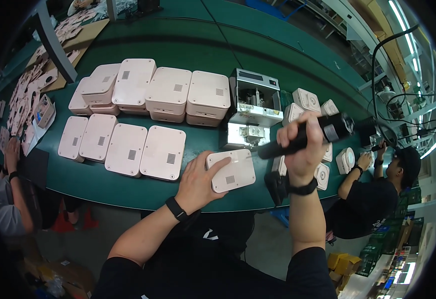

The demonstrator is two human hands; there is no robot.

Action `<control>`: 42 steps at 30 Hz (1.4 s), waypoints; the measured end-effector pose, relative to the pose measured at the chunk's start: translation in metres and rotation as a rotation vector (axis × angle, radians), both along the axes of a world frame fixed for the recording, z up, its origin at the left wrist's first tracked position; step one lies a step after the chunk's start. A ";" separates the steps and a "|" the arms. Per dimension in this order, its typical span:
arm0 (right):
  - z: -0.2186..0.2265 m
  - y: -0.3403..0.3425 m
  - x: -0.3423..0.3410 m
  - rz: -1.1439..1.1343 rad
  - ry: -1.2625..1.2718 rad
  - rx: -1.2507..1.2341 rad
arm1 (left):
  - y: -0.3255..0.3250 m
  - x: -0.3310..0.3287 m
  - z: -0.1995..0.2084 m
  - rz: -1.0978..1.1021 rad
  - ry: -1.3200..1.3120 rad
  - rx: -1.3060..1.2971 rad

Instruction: The person picks up a pink device, places it on the table, and drives screws into the back using a power screwdriver. They then flip the device over, press the front panel, and set it aside before repeating the process.

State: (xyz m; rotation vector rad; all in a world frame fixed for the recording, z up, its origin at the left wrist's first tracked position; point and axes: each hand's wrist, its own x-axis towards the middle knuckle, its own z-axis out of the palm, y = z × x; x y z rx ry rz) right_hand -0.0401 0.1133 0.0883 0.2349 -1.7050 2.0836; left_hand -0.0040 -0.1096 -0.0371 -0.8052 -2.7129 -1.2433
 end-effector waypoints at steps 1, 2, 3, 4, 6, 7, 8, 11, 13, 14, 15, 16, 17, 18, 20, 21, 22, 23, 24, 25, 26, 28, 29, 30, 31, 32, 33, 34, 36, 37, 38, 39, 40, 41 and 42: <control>-0.001 -0.003 0.012 0.055 -0.018 -0.054 | 0.000 0.000 0.000 -0.004 0.001 0.005; -0.001 -0.006 0.021 0.110 -0.038 -0.109 | 0.000 -0.001 -0.001 -0.008 0.000 0.010; 0.001 -0.011 0.031 0.115 -0.049 -0.114 | 0.000 0.001 -0.002 -0.002 -0.011 0.006; 0.005 -0.019 0.041 0.164 -0.025 -0.101 | 0.001 0.001 -0.003 0.001 -0.002 0.014; 0.013 -0.034 0.056 0.248 0.029 -0.071 | 0.002 -0.002 -0.003 -0.006 0.022 0.033; 0.013 -0.042 0.060 0.248 0.021 -0.074 | 0.000 -0.002 -0.005 -0.006 0.013 0.031; 0.014 -0.048 0.063 0.246 0.028 -0.033 | 0.000 -0.003 -0.005 -0.007 0.013 0.039; 0.014 -0.054 0.065 0.249 0.042 0.052 | 0.000 -0.002 -0.006 0.000 0.012 0.060; 0.012 -0.049 0.064 0.234 0.015 0.016 | 0.000 0.000 -0.006 -0.003 0.009 0.057; 0.012 -0.049 0.063 0.227 0.001 -0.002 | 0.000 0.001 -0.007 -0.004 0.007 0.055; 0.012 -0.050 0.063 0.232 -0.002 -0.001 | 0.000 0.001 -0.007 0.001 0.005 0.056; 0.013 -0.052 0.064 0.242 -0.011 -0.008 | 0.000 0.001 -0.007 0.002 0.014 0.063; 0.015 -0.054 0.065 0.252 -0.020 -0.016 | 0.000 0.000 -0.007 0.003 0.022 0.069; 0.015 -0.056 0.067 0.259 -0.031 -0.024 | 0.000 -0.001 -0.008 0.000 0.028 0.074; 0.014 -0.061 0.068 0.269 -0.045 -0.013 | -0.001 -0.001 -0.009 0.002 0.026 0.078; 0.014 -0.063 0.069 0.278 -0.054 -0.002 | -0.001 -0.001 -0.009 0.002 0.029 0.083; 0.013 -0.065 0.070 0.287 -0.063 0.009 | -0.001 -0.001 -0.009 0.002 0.032 0.086; 0.013 -0.067 0.071 0.287 -0.064 0.008 | 0.000 -0.002 -0.008 0.003 0.031 0.086; 0.012 -0.067 0.073 0.274 -0.077 0.032 | 0.001 -0.002 -0.007 0.002 0.036 0.079; 0.012 -0.068 0.076 0.261 -0.090 0.056 | 0.002 -0.002 -0.006 0.001 0.040 0.073; 0.012 -0.069 0.078 0.248 -0.103 0.081 | 0.002 -0.002 -0.006 0.000 0.046 0.067; 0.013 -0.072 0.080 0.254 -0.119 0.096 | 0.001 -0.002 -0.006 0.003 0.050 0.064; 0.015 -0.072 0.082 0.259 -0.134 0.111 | 0.001 -0.002 -0.007 0.005 0.055 0.061; 0.016 -0.073 0.082 0.263 -0.150 0.127 | 0.001 -0.002 -0.007 0.006 0.059 0.059; 0.016 -0.072 0.083 0.264 -0.149 0.132 | 0.001 -0.001 -0.007 0.008 0.061 0.064; 0.016 -0.072 0.083 0.259 -0.148 0.130 | 0.002 -0.001 -0.008 0.007 0.059 0.070; 0.016 -0.072 0.082 0.256 -0.146 0.126 | 0.001 0.000 -0.008 0.009 0.057 0.074; 0.016 -0.073 0.081 0.254 -0.144 0.122 | 0.000 -0.001 -0.008 0.010 0.054 0.078; 0.020 -0.073 0.084 0.250 -0.134 0.122 | -0.001 -0.002 -0.007 0.011 0.052 0.081; 0.022 -0.073 0.086 0.243 -0.126 0.118 | -0.002 -0.002 -0.006 0.007 0.049 0.081; 0.023 -0.072 0.088 0.230 -0.119 0.116 | -0.001 -0.002 -0.006 -0.002 0.043 0.083; 0.020 -0.073 0.087 0.230 -0.122 0.117 | -0.001 -0.001 -0.007 -0.002 0.041 0.085; 0.014 -0.074 0.086 0.238 -0.126 0.131 | -0.001 -0.001 -0.008 0.002 0.060 0.083; 0.007 -0.075 0.084 0.247 -0.131 0.144 | 0.000 0.000 -0.009 0.005 0.079 0.080; 0.003 -0.075 0.084 0.255 -0.135 0.157 | 0.000 0.000 -0.010 0.008 0.099 0.077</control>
